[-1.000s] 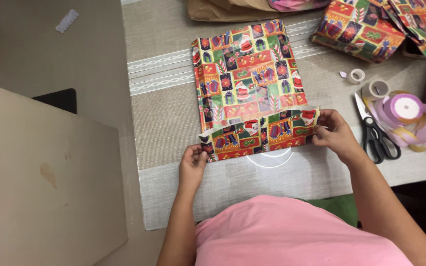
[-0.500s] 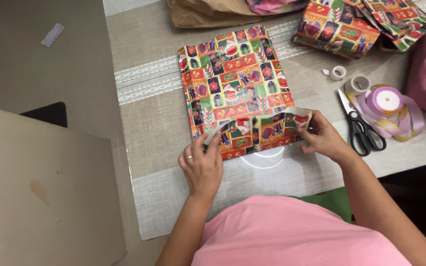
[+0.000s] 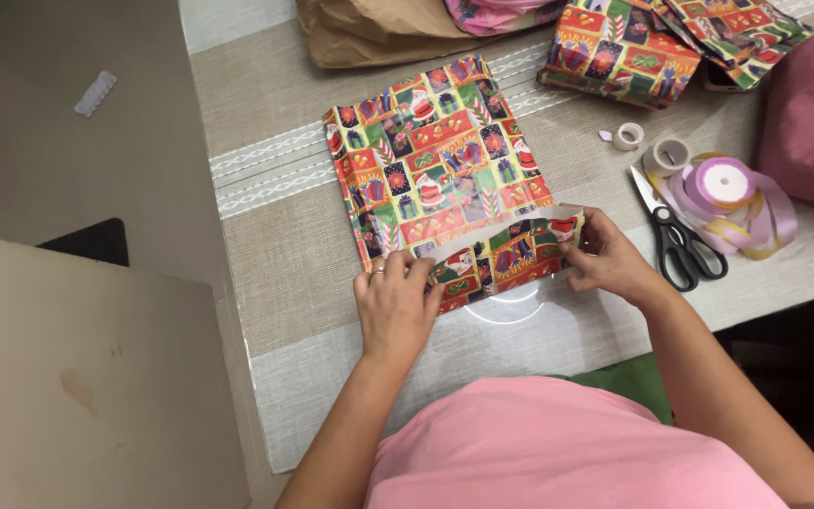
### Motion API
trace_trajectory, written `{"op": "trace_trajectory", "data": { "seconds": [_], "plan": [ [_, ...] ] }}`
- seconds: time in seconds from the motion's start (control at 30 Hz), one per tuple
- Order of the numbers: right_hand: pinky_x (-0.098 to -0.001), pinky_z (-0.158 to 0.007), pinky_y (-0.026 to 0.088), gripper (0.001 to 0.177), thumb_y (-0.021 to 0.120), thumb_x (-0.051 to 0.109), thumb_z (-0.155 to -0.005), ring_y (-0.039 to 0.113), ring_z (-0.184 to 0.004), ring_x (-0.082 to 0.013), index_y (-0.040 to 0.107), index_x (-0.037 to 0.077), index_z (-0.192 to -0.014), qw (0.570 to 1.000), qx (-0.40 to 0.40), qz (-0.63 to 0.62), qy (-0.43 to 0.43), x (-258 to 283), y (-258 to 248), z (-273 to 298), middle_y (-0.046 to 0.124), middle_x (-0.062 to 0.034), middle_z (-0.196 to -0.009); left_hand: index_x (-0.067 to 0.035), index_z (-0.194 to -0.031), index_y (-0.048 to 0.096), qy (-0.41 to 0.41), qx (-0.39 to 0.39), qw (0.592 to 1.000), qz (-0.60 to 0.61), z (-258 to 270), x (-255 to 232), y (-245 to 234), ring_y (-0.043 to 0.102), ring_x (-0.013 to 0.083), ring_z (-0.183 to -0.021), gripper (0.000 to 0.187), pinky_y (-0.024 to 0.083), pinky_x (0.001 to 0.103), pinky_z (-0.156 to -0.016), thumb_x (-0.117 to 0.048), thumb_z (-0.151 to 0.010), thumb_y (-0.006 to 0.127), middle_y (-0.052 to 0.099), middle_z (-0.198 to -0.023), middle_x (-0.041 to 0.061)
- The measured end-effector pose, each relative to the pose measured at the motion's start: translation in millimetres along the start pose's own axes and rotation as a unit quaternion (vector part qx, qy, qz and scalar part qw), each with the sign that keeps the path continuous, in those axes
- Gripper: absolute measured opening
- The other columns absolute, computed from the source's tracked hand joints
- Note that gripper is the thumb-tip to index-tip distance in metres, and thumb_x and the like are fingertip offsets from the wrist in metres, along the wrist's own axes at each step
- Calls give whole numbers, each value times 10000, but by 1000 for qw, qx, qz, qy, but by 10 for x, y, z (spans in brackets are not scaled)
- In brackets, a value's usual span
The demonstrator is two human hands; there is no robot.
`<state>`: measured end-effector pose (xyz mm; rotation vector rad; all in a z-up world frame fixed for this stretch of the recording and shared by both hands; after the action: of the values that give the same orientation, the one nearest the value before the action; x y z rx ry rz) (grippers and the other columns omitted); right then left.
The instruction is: The person wraps a rectangular gift box with Christmas-themed wrapping paper on a table. They fold the paper around the box, crease the edges, and tuck the ends to form neat corners, smoothing the surface throughout.
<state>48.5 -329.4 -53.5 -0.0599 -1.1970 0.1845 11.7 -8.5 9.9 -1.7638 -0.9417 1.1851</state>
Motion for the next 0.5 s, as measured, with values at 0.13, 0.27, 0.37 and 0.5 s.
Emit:
{"op": "trace_trajectory", "data": {
  "seconds": [0.13, 0.27, 0.37, 0.5],
  "plan": [
    [-281, -469, 455, 646, 633, 93, -925, 550, -711, -96, 395, 127, -1525, 1000, 10, -16, 1, 31, -12, 41, 638, -52, -1031, -142, -1039, 730, 15, 70, 997, -10, -105, -114, -87, 593, 265, -1044, 334, 440, 445, -900, -331, -782, 830, 627, -1039, 72],
    [-310, -508, 518, 770, 617, 9, -879, 579, -813, -100, 313, 125, -1578, 998, 32, -11, -44, 62, -16, 76, 617, -55, -1157, -79, -961, 734, 52, 134, 989, 31, -253, -220, -209, 650, 327, -965, 449, 479, 477, -843, -467, -751, 816, 682, -953, 120],
    [-302, -556, 558, 788, 603, -35, -860, 609, -935, -72, 302, 114, -1573, 996, 44, 9, -76, 94, -6, 92, 613, -59, -1190, -77, -952, 755, 4, 257, 965, 52, -380, -271, -238, 689, 345, -953, 526, 511, 480, -862, -586, -840, 685, 727, -972, 149],
    [-307, -524, 519, 762, 554, -46, -865, 592, -691, -122, 359, 169, -1569, 999, 29, 22, -7, 77, -33, 167, 630, -78, -1037, -134, -1005, 806, -66, 421, 890, 163, -547, -353, -25, 688, 342, -1068, 569, 495, 438, -975, -571, -993, 441, 743, -1088, 172]
  ]
}}
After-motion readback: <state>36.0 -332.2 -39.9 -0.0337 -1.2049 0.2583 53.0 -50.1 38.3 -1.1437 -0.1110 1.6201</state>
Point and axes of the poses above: each hand's wrist, its own z-axis away from the middle knuckle, its own y-axis out of the palm, x = y × z, the point moved 1 cm from there along -z, towards the middle knuckle
